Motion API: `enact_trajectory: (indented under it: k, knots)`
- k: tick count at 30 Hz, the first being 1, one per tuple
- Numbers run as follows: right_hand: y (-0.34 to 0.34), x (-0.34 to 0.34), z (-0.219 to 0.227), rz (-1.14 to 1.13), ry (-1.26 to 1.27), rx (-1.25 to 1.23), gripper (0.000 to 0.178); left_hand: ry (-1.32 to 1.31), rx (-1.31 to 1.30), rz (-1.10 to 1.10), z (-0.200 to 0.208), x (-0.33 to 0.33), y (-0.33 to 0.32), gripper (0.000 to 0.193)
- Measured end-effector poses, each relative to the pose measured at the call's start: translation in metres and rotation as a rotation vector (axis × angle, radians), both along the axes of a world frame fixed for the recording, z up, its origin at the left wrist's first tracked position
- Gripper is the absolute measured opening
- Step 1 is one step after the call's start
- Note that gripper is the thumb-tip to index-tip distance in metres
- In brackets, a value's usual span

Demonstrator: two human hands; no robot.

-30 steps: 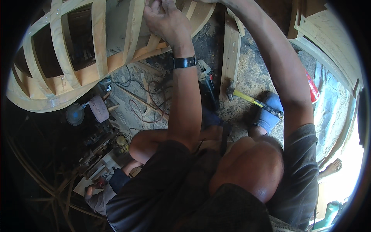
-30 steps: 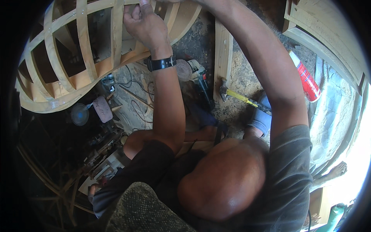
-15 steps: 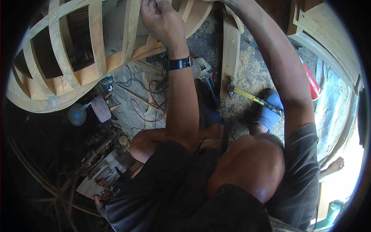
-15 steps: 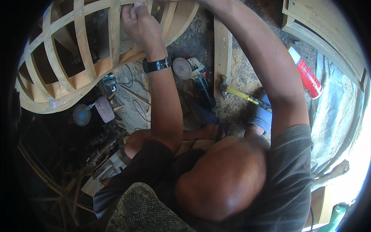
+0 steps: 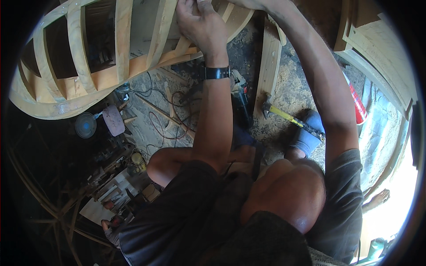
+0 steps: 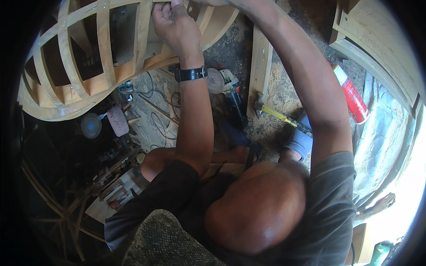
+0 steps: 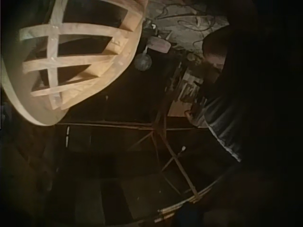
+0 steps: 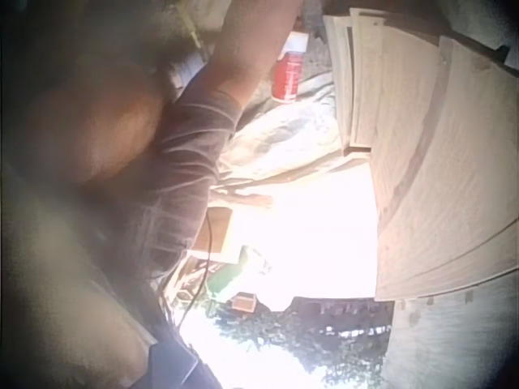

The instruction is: The person applies adhesive to a small wooden block and attaches it to a wooden frame, followed by securing a piece of wood using a pneumatic nailer, and then uses a handheld angle grinder to sand the edges of the structure.

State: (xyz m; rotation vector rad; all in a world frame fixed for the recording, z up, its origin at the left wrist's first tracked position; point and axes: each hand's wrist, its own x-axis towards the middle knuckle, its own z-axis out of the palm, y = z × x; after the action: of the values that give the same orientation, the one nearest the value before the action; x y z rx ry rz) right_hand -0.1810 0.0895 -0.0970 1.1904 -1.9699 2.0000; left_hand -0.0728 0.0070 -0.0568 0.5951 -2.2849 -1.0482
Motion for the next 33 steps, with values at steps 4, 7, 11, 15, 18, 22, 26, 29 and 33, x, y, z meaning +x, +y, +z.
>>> enact_trajectory:
  k: [4, 7, 11, 15, 18, 22, 26, 29, 33]
  knots:
    - [0.01, 0.01, 0.007, 0.094, -0.088, -0.074, 0.062, 0.234, 0.182, -0.17, -0.013, 0.004, -0.008, 0.041]
    - [0.017, 0.022, 0.01, 0.117, -0.158, -0.12, 0.062, 0.237, 0.129, -0.218, -0.012, 0.006, -0.011, 0.035]
    - [0.024, 0.044, 0.013, -0.021, -0.113, -0.165, 0.063, 0.196, 0.094, -0.266, -0.008, 0.02, -0.014, 0.028]
    - [0.031, 0.068, 0.016, -0.044, -0.227, -0.166, 0.065, 0.289, 0.158, -0.389, 0.0, 0.028, -0.012, 0.035]
    - [0.03, 0.074, 0.005, -0.051, -0.17, -0.256, 0.065, 0.236, 0.321, -0.384, 0.002, 0.032, -0.016, 0.036]
    - [0.037, 0.079, 0.014, 0.061, -0.335, -0.333, 0.058, 0.22, 0.61, -0.451, 0.008, 0.04, -0.03, 0.049]
    - [0.048, 0.08, 0.021, 0.115, -0.453, -0.403, 0.053, 0.225, 0.827, -0.41, 0.007, 0.038, -0.035, 0.062]
    - [0.048, 0.079, 0.022, 0.1, -0.433, -0.399, 0.051, 0.22, 0.88, -0.377, 0.005, 0.04, -0.038, 0.063]
    - [0.048, 0.075, 0.021, 0.083, -0.418, -0.361, 0.05, 0.249, 0.87, -0.349, 0.005, 0.039, -0.032, 0.054]
